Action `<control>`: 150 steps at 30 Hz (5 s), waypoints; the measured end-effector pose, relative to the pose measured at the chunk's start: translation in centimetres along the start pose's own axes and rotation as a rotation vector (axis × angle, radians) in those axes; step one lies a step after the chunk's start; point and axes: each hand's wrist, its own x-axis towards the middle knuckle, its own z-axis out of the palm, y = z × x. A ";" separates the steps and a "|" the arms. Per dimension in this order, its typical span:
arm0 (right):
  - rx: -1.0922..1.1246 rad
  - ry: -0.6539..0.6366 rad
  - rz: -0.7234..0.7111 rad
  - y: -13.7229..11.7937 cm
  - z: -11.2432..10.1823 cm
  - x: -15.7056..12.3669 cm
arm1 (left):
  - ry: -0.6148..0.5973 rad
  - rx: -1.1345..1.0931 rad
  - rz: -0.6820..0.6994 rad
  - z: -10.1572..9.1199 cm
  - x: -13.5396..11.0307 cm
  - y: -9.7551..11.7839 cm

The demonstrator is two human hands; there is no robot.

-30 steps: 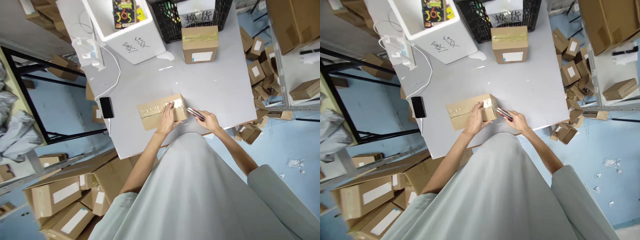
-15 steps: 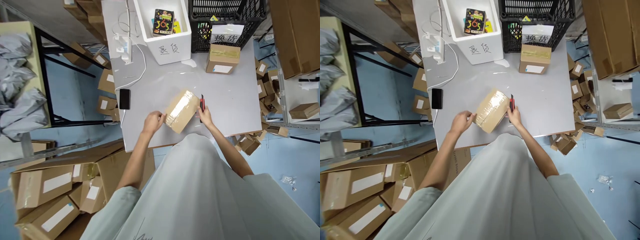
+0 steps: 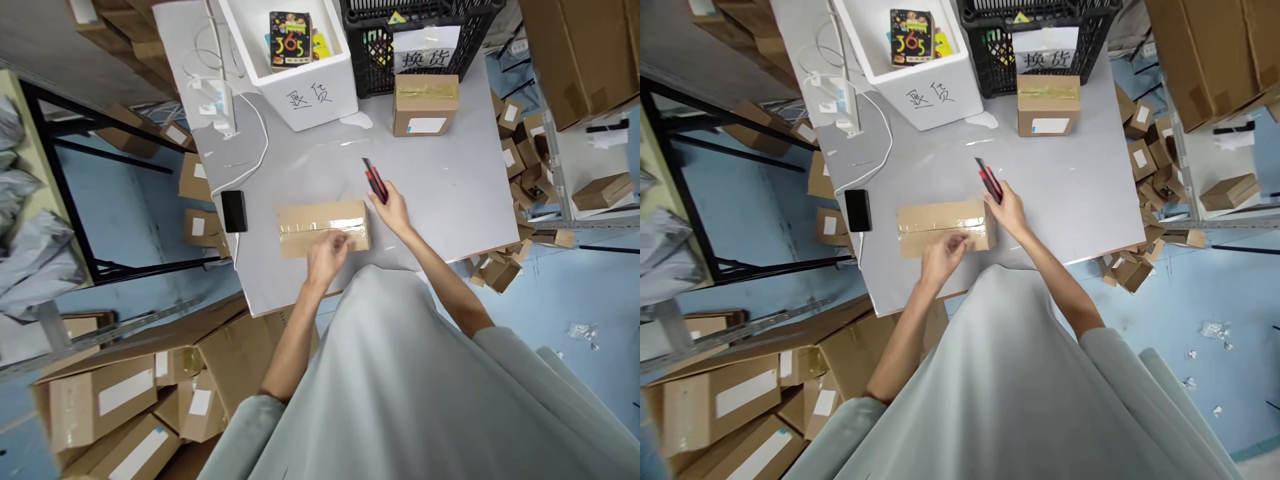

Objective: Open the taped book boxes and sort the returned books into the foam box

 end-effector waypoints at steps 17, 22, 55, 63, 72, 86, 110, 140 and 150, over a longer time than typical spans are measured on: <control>-0.192 -0.258 0.098 4.3 -0.7 -9.5 | -0.065 0.364 0.351 0.5 8.8 -1.3; -0.316 -0.317 0.140 3.7 -0.5 -9.2 | 0.017 0.335 0.300 2.2 7.9 -1.6; -0.464 -0.391 0.097 2.8 -3.2 -10.9 | 0.201 0.279 0.077 -0.9 8.1 -1.8; -0.529 -0.397 0.001 2.8 -3.6 -9.3 | -0.069 0.285 0.285 -0.1 4.1 0.1; -0.592 -0.443 -0.073 3.0 -4.5 -7.7 | -0.215 0.333 0.297 0.3 4.8 -0.5; -0.677 -0.595 -0.065 1.8 -5.4 -10.0 | -0.292 0.307 0.148 1.3 4.3 -0.9; -0.673 -0.058 0.551 17.3 -5.2 -10.5 | 0.113 0.053 0.325 2.5 -6.0 -3.0; -0.684 -0.048 0.023 -0.5 0.8 3.5 | -0.012 0.174 0.391 4.3 -1.3 -4.2; -0.694 -0.198 -0.185 -1.2 0.3 -4.7 | 0.281 0.127 0.179 -1.8 -6.0 -6.6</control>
